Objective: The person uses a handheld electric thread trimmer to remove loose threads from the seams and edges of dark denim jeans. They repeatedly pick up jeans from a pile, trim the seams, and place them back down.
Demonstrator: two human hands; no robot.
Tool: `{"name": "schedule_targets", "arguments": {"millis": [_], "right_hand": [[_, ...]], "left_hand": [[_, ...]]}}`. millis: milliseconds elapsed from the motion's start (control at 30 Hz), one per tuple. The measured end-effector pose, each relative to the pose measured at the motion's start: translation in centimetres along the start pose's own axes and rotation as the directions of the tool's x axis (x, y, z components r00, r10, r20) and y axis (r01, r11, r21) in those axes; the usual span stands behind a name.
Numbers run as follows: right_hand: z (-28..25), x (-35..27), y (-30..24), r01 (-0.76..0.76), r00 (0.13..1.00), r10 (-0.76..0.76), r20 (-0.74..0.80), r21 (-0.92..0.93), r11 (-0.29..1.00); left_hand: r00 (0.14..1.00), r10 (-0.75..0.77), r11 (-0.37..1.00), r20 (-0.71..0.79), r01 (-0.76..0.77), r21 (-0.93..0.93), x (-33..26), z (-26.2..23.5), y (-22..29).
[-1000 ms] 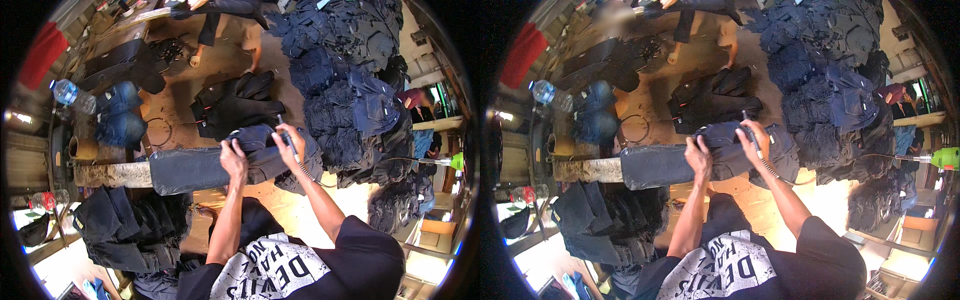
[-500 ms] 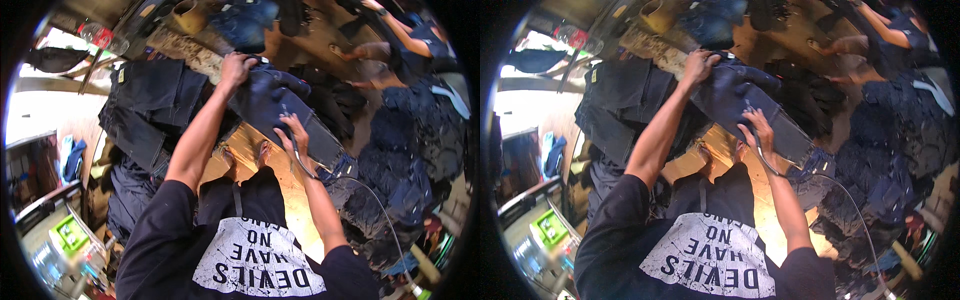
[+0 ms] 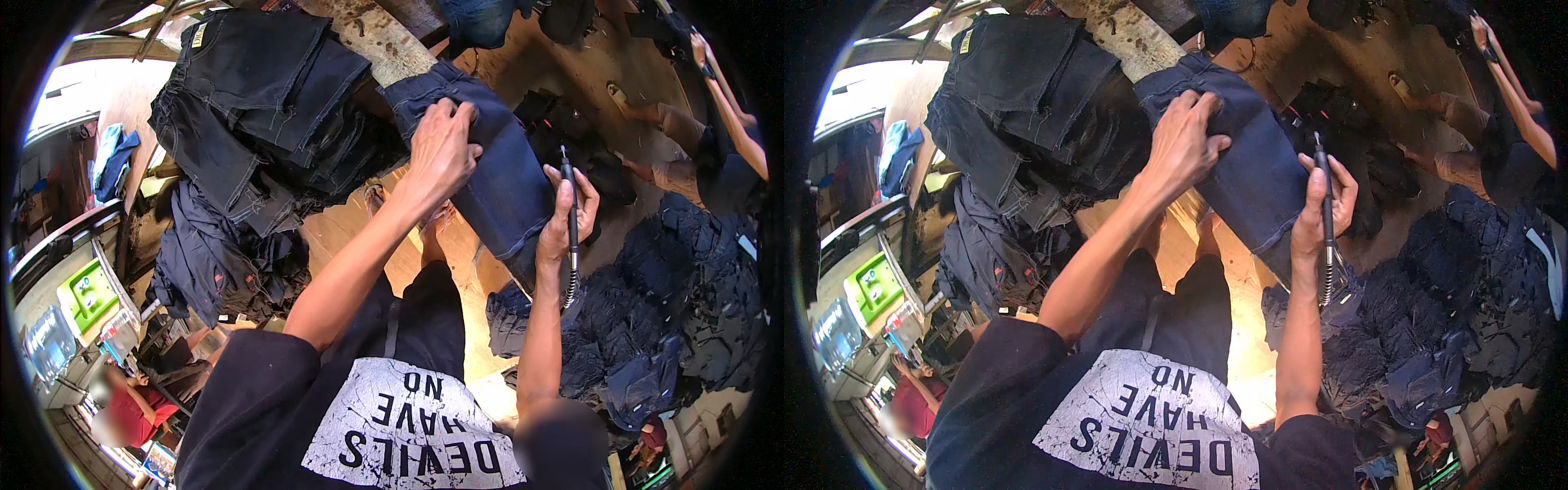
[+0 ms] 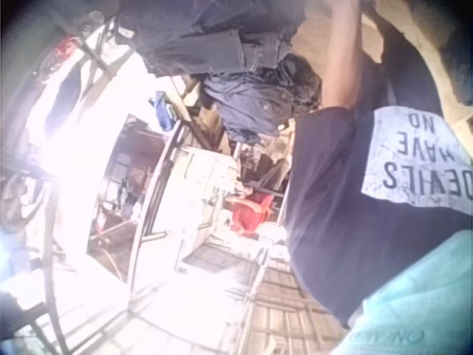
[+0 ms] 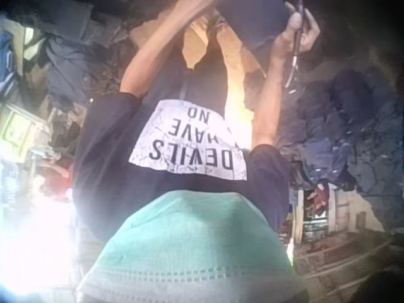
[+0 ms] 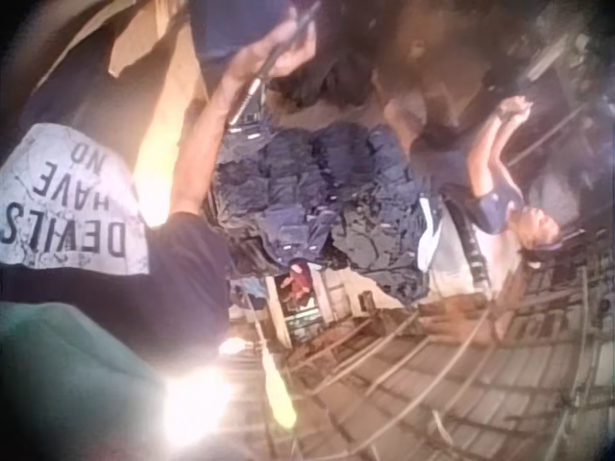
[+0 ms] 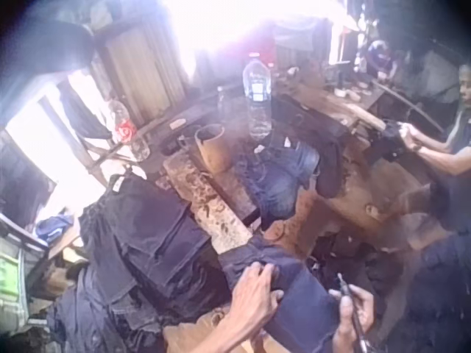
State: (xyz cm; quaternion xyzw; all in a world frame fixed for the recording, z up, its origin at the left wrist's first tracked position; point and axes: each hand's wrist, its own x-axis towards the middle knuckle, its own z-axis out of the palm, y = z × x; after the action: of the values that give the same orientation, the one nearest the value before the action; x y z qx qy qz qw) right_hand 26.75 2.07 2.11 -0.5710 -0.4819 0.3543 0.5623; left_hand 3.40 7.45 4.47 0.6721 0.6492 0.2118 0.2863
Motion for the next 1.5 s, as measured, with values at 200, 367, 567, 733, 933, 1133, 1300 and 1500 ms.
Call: {"name": "schedule_targets", "arguments": {"millis": [200, 367, 567, 733, 933, 1133, 1300, 1500], "right_hand": [[-0.7, -1.2, -0.3, 0.165, 0.986, -0.158, 0.049, -0.239, 0.957], [4.3, 0.9, -1.6, 0.402, 0.87, -0.333, 0.364, -0.13, 0.907], [8.1, 0.7, 0.1, 0.488, 0.75, -0.431, 0.502, 0.021, 0.873], [7.9, 0.3, 1.2, 0.552, 0.69, -0.481, 0.541, 0.037, 0.833], [8.4, 0.4, 1.1, 0.584, 0.644, -0.491, 0.587, 0.037, 0.811], [8.4, 0.3, 1.1, 0.586, 0.645, -0.477, 0.597, 0.013, 0.81], [8.4, 0.2, 1.0, 0.588, 0.653, -0.465, 0.597, -0.014, 0.808], [8.2, 0.1, 0.8, 0.572, 0.674, -0.432, 0.6, -0.053, 0.819]], "left_hand": [[0.999, 0.003, 1.0, -0.041, -0.002, 0.026, -3.8, -2.3, -0.3], [0.991, -0.1, 0.986, -0.087, 0.087, -0.139, -5.6, -1.0, -2.0], [0.978, -0.185, 0.909, -0.095, 0.134, -0.395, -5.2, -0.7, -4.0], [0.987, -0.152, 0.869, -0.049, 0.109, -0.483, -5.4, -0.7, -5.3], [0.991, -0.12, 0.883, -0.053, 0.082, -0.461, -5.4, -0.5, -5.8], [0.99, -0.113, 0.88, -0.083, 0.061, -0.472, -5.7, -0.3, -6.0], [0.987, -0.132, 0.854, -0.095, 0.064, -0.517, -5.9, 0.1, -6.1], [0.984, -0.142, 0.833, -0.108, 0.06, -0.55, -6.1, 0.4, -6.2]]}}
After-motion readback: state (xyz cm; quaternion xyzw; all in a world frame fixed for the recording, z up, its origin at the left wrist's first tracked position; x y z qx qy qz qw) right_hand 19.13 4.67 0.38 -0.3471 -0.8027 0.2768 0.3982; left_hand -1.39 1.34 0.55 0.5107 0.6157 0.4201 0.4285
